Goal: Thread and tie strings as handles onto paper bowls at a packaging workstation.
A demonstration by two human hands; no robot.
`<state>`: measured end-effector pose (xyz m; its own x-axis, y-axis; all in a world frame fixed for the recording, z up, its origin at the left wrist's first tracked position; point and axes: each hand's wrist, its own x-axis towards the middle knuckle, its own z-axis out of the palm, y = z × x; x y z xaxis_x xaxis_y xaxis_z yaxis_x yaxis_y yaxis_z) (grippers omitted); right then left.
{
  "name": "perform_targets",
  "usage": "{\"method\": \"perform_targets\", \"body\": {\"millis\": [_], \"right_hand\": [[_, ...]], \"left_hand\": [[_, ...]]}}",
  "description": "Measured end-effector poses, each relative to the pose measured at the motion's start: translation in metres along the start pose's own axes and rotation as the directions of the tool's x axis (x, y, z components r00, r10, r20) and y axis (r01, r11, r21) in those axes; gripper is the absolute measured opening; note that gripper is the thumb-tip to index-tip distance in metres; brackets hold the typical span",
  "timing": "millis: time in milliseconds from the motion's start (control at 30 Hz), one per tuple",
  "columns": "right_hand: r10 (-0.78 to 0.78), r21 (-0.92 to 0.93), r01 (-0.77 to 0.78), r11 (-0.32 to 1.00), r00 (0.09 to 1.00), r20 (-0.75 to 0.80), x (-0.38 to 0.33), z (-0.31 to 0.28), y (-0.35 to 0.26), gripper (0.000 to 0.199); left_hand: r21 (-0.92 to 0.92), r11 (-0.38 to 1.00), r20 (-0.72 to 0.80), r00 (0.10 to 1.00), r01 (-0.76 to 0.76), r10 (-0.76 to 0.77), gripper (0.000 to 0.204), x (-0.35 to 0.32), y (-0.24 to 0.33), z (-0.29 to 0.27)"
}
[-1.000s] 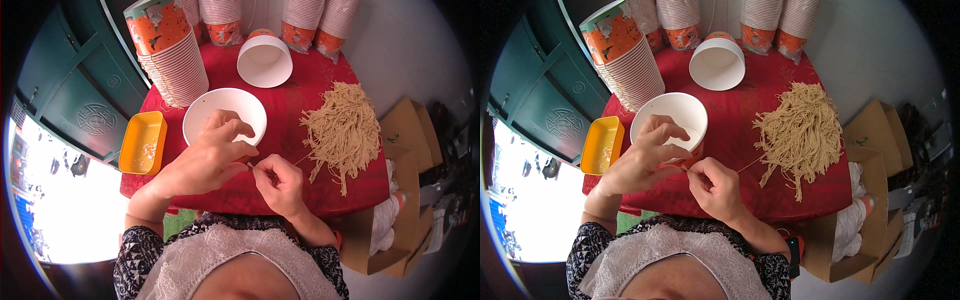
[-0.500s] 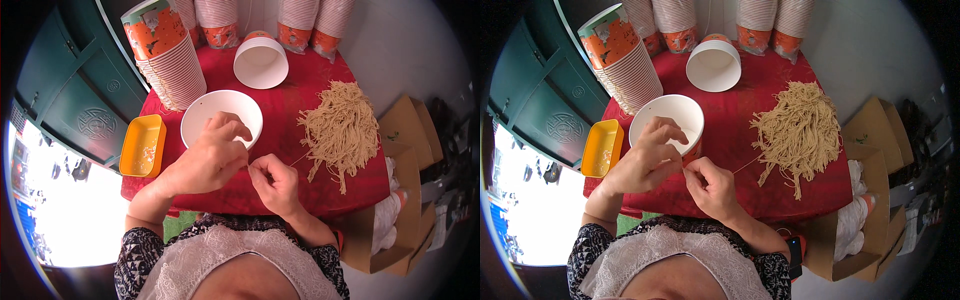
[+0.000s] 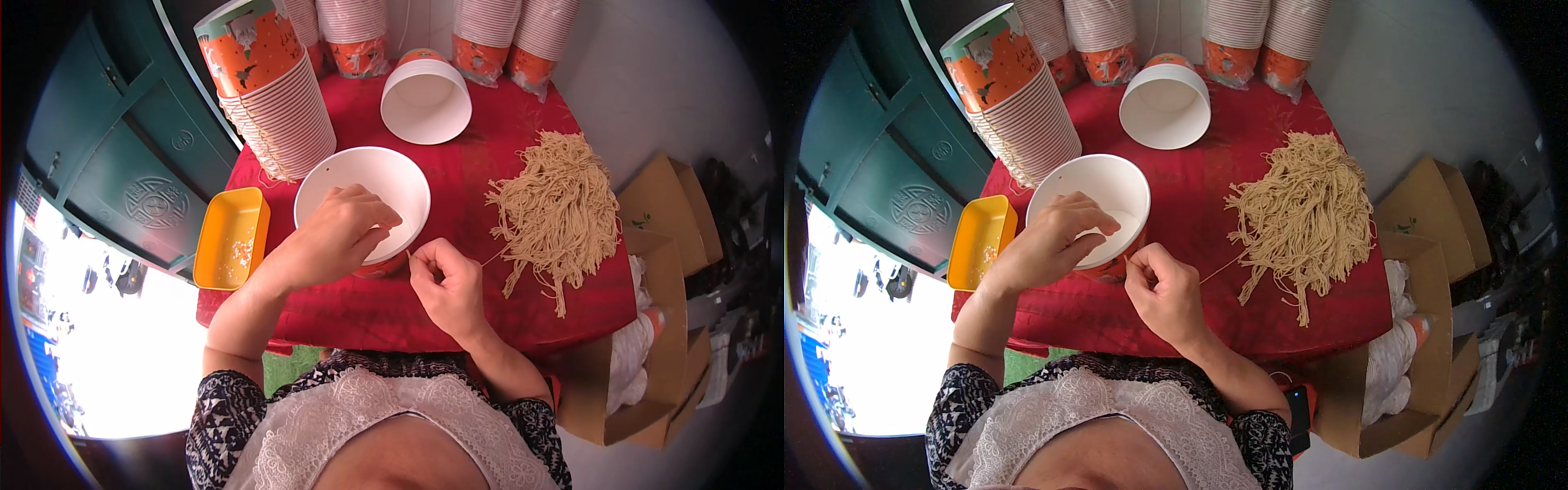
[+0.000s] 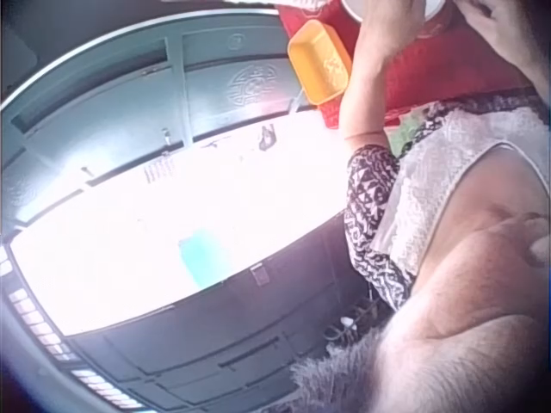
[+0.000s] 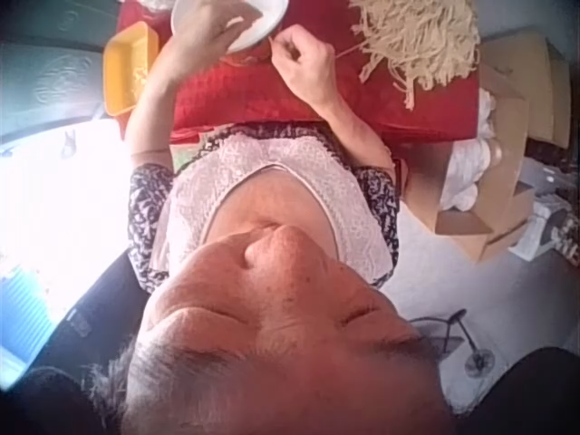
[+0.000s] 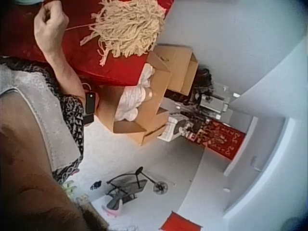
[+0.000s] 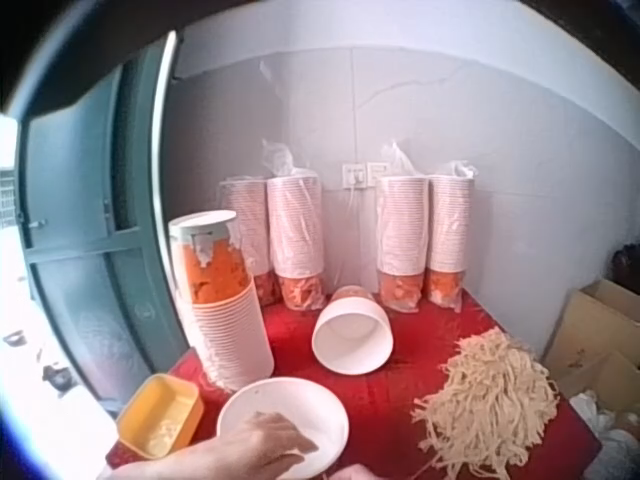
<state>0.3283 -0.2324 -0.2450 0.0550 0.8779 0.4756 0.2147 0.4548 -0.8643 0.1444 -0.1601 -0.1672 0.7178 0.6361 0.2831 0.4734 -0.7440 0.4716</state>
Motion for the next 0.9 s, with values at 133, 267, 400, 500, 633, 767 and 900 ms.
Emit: {"method": "perform_targets", "body": {"millis": [133, 267, 400, 500, 633, 767, 900], "right_hand": [[0.011, 0.009, -0.011, 1.000, 1.000, 0.011, 0.001, 0.001, 0.002, 0.011], [0.010, 0.003, -0.010, 1.000, 1.000, 0.019, 0.002, 0.002, 0.002, 0.011], [0.004, -0.002, -0.004, 1.000, 1.000, 0.020, 0.005, 0.003, 0.004, 0.011], [0.002, -0.004, -0.002, 1.000, 1.000, 0.020, 0.007, 0.003, 0.004, 0.011], [0.016, -0.013, -0.016, 1.000, 1.000, 0.016, 0.009, 0.004, 0.002, 0.010], [0.034, -0.019, -0.034, 0.999, 0.999, 0.009, 0.008, 0.006, 0.002, 0.008], [0.021, 0.014, -0.021, 1.000, 1.000, 0.003, 0.005, 0.006, 0.003, 0.007]], "left_hand": [[-0.005, 1.000, 0.055, 0.998, -0.012, 0.012, 0.021, 0.000, 0.000, -0.002], [-0.029, 1.000, 0.091, 0.996, -0.001, 0.004, 0.025, 0.002, 0.000, -0.004], [-0.064, 0.998, 0.147, 0.989, 0.013, -0.003, 0.022, 0.006, -0.001, -0.004], [-0.098, 0.995, 0.177, 0.984, 0.012, 0.005, 0.023, 0.008, -0.003, -0.003], [-0.168, 0.985, 0.216, 0.976, 0.029, 0.008, 0.021, 0.012, -0.004, -0.002], [-0.146, 0.989, 0.199, 0.979, -0.007, 0.036, 0.017, 0.014, -0.009, 0.003], [-0.133, 0.989, 0.228, 0.973, 0.068, -0.036, 0.014, 0.013, -0.007, 0.003]]}}
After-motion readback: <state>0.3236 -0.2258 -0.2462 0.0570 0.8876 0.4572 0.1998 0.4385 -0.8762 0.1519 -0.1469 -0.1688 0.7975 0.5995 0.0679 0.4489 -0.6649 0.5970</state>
